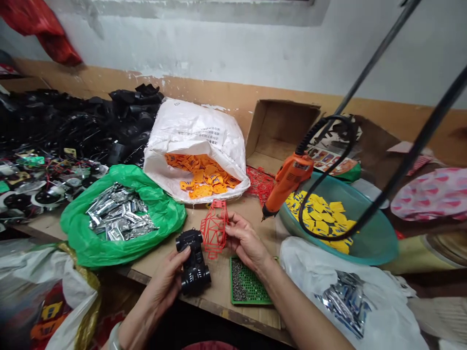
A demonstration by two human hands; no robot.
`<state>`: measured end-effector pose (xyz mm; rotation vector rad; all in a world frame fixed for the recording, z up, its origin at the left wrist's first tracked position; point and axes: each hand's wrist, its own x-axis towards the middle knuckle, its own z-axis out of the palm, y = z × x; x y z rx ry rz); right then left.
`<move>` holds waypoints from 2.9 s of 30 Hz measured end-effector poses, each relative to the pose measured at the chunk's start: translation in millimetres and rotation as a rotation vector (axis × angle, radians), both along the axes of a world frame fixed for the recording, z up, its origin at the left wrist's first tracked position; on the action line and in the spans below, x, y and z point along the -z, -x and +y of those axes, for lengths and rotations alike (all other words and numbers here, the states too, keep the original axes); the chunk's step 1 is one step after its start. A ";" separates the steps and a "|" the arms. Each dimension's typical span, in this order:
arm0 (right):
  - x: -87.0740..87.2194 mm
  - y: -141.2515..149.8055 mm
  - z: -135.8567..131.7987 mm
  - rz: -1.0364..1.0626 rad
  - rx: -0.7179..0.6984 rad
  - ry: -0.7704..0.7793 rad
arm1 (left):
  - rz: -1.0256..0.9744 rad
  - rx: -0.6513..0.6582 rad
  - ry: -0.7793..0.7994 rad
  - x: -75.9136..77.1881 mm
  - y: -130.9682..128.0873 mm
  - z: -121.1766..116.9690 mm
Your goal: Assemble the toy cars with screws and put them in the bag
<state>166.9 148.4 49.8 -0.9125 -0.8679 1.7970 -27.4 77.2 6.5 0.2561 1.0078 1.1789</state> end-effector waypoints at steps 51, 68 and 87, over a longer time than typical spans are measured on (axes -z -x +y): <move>41.7 38.4 -69.2 -0.779 0.174 -0.610 | -0.082 -0.054 -0.040 -2.4 -23.3 8.7; 50.3 41.9 -94.8 -0.849 0.328 -0.807 | -0.053 -0.059 -0.116 -14.5 -15.2 14.3; -14.7 -175.8 -3.4 -1.308 0.445 -0.383 | 0.146 0.055 -0.146 26.1 -34.8 4.9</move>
